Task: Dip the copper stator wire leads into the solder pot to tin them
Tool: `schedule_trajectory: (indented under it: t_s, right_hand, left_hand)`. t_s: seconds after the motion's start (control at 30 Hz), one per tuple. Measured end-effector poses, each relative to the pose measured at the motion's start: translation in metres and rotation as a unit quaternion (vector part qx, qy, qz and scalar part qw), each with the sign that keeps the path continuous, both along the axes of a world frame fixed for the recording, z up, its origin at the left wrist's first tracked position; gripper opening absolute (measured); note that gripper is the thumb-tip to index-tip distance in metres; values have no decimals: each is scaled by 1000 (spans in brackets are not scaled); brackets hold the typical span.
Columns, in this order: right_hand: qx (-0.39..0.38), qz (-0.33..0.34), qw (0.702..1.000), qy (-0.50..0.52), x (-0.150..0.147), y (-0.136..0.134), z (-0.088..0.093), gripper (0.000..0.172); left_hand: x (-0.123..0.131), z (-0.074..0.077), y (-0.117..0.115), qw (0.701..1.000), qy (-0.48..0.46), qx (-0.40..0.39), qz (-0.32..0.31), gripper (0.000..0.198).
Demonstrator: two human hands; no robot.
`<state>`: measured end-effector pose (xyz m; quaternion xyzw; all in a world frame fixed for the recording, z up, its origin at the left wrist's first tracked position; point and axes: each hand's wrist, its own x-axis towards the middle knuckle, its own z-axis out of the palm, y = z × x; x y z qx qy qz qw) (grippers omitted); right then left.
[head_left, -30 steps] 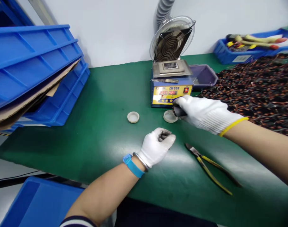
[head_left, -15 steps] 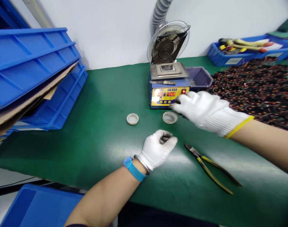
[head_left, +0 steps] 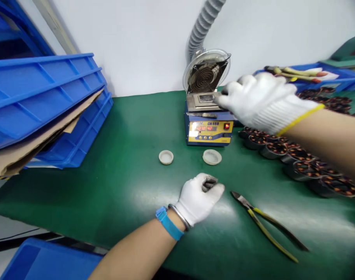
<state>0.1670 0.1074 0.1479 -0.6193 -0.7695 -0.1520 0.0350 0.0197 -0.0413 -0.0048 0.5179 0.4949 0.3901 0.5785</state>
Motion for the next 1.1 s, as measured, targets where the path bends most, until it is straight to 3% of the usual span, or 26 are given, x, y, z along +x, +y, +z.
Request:
schedule_trajectory:
  t_s: [0.03,0.1,0.23,0.37,0.57,0.73,0.83,0.93,1.03,1.1]
  right_hand:
    - [3,-24,1000,-18,-4,16,10,72]
    - [18,-9,999,-30,-13,47,22,87]
    - [55,68,996,-19,-26,82,17,79]
    - [53,80,995,-13,-24,91,8,76]
    - [33,24,999,13,-8,89,28,100]
    - [17,-21,998,62,-17,86,15,113]
    - [10,-24,995,97,-20,86,10,114]
    - [18,-52,988,142,-13,80,19,112]
    - [20,-104,967,233,-5,50,25,100]
    - [20,-122,943,308,-6,15,13,86]
  left_hand:
    - [0,-1,0,1000,1,4,1,16]
    - [0,-4,1,1000,2,13,5,16]
    - [0,-8,2,1000,9,14,7,16]
    - [-1,-9,3,1000,6,0,4,19]
    - [0,-10,2,1000,3,-18,-3,24]
    - [0,-9,3,1000,-1,-21,-1,23]
    - [0,-8,3,1000,1,-6,3,20]
    - [1,-6,3,1000,-11,-5,8,18]
    - [2,0,3,998,-48,-32,35,22]
    - [3,6,3,990,-106,-57,72,30]
